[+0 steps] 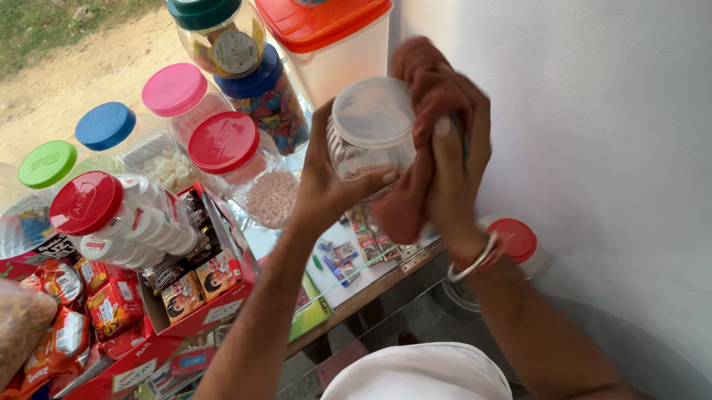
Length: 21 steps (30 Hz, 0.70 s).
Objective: The person wipes a glass display counter with a cloth, lifting and moving various snack boxes and plastic jars to clean underneath them. The person handles multiple snack packages and jars, wiping the glass surface and the containers before placing them back.
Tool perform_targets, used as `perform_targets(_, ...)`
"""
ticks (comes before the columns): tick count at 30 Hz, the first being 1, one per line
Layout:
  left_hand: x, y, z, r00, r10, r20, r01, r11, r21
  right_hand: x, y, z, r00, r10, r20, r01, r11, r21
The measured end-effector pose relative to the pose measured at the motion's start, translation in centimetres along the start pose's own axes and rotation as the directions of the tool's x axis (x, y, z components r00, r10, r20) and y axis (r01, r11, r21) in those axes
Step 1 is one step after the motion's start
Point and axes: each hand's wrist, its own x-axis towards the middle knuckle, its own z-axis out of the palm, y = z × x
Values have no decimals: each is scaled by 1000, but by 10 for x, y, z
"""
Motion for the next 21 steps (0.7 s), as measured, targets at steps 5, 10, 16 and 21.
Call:
perform_targets(5,0,-1,-2,965,-247,86,261,883,-391,58,13,-25,868,231,440,-374,886,273)
perform_targets(10,3,-2,15,974,-149,-171,52,881,-471,31,17,-13,966,-117,231,176,951,-253)
perform_targets(16,14,12,5,887,-354,-297,123,799,-588,-20,9,10,975,93,203,-72,991,-109)
perform_targets(21,5,9,28,834,295,-467,-301,952,63,-23,-5,12,915,77,397,-8,985,-174)
